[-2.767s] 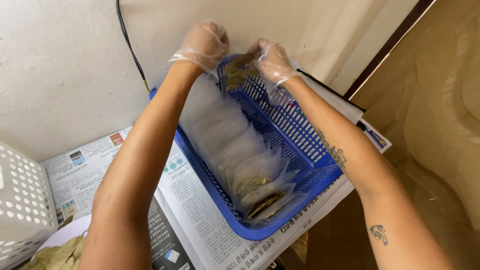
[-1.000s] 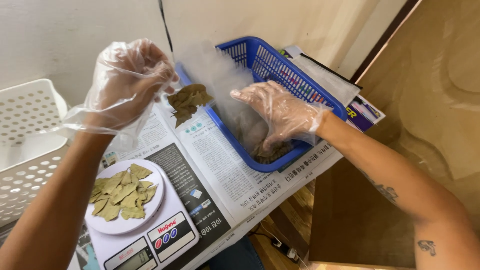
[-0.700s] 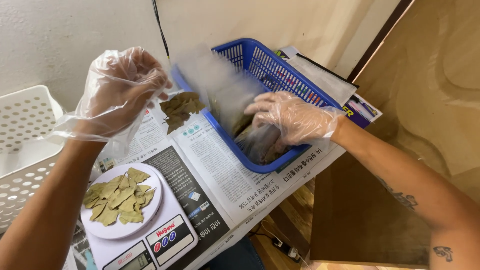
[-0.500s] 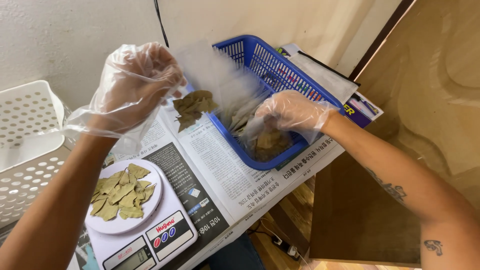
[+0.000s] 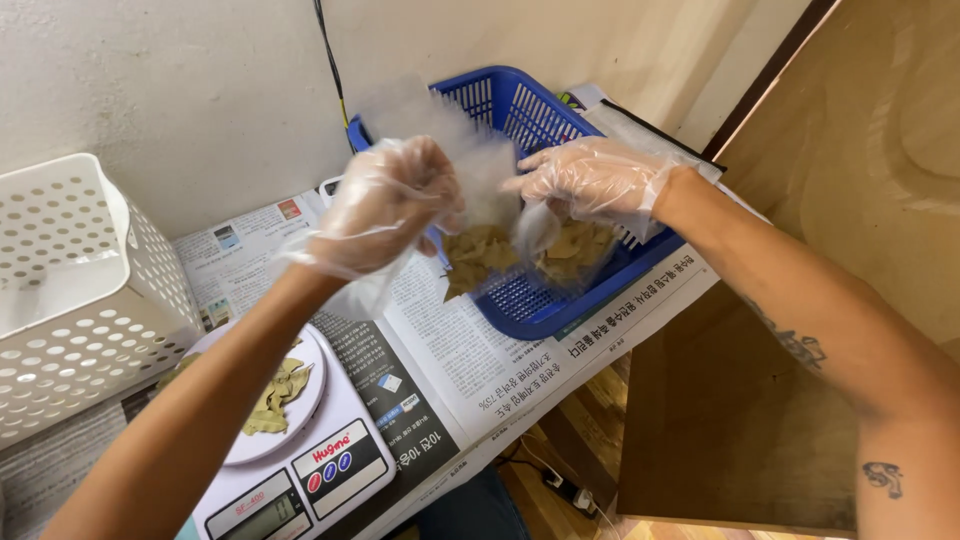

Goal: Weighing dried leaves on a digital scale and placing them into plastic bags for packaging

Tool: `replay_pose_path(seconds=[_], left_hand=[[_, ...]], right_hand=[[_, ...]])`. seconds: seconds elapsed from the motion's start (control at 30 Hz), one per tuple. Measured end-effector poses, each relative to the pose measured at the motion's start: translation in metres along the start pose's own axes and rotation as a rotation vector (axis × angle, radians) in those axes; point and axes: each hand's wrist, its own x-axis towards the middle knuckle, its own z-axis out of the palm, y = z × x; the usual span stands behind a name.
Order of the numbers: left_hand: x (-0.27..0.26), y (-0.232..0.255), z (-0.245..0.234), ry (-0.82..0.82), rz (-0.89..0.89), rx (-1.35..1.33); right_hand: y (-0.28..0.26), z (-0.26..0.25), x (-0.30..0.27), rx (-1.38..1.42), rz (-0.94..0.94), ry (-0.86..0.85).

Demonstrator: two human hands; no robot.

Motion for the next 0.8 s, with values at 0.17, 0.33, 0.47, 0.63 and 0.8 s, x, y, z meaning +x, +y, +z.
replay_pose_path(seconds=[0.17, 0.33, 0.47, 0.63, 0.8], left_hand=[[0.055, -0.077, 0.034, 0.095, -0.015, 0.336], [0.083, -0.085, 0.035, 0.275, 0.109, 0.897], [0.078, -0.101, 0.044, 0.320, 0.215, 1.017], [0.058, -0.077, 0.050, 0.316, 0.313, 1.120], [0.056, -0.060, 0.058, 0.186, 0.172, 1.044]], right_hand=[[-0.001, -0.008, -0.010, -0.037, -0.064, -0.062], [-0.016, -0.025, -0.018, -0.001, 0.016, -0.068], [-0.003, -0.029, -0.029, 0.028, 0.054, -0.077], [0.008, -0.043, -0.043, 0.276, 0.282, -0.131], [0.015, -0.093, -0.038, 0.216, 0.371, -0.116]])
